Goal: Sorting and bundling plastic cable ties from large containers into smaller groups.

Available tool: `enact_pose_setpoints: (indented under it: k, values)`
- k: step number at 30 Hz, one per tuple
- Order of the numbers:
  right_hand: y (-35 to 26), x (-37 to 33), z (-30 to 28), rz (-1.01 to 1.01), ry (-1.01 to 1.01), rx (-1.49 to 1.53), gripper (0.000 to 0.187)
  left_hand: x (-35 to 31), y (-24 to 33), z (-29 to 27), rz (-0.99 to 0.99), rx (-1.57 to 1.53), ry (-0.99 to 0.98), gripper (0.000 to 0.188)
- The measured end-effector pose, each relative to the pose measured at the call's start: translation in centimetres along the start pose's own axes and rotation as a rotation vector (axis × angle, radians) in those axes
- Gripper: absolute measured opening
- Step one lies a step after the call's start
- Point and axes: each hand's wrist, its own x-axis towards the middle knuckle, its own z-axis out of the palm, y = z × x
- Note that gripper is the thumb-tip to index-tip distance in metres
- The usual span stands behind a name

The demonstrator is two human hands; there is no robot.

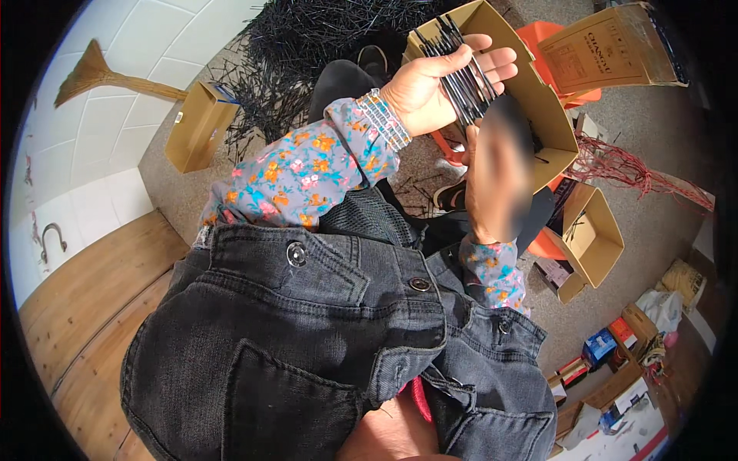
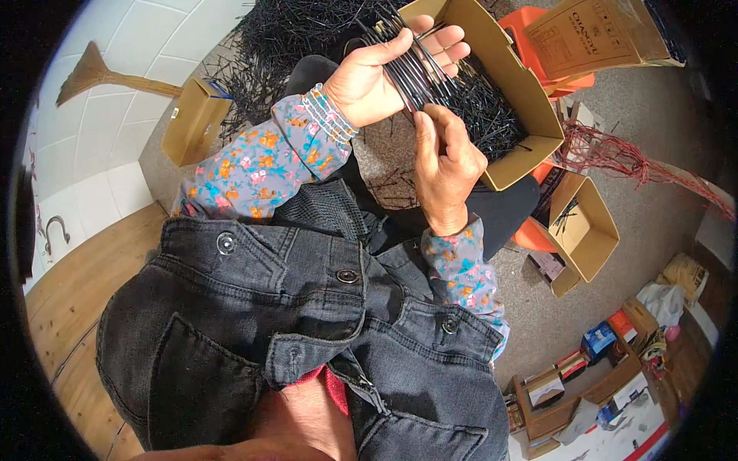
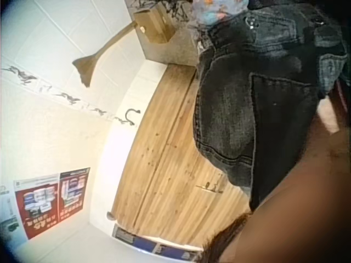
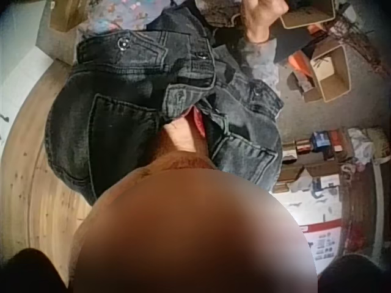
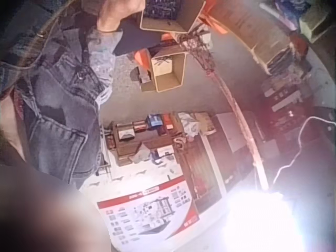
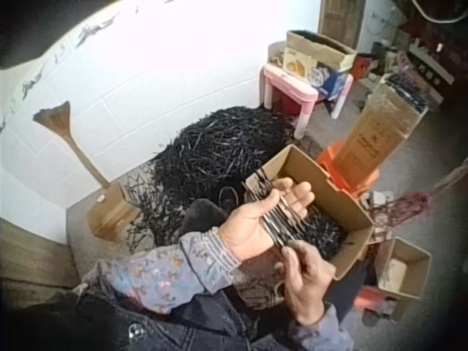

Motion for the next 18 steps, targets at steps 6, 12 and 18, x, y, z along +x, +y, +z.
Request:
enact_pose_setpoints:
  k: [6, 12, 18]
  values:
    - [-0.7, 0.4, 0.2, 0.155, -0.001, 0.088, 0.015, -0.2, -0.2, -0.2, -0.009, 0.031, 0.004, 0.03]
    - [-0.5, 0.5, 0.0, 0.369, -0.048, 0.268, 0.012, -0.4, -0.7, -0.6, -0.021, 0.042, -0.012, 0.031]
    - [-1.3, 0.6, -0.5, 0.491, -0.078, 0.391, 0.011, -0.5, -0.6, -0.4, -0.009, 0.027, 0.005, 0.032]
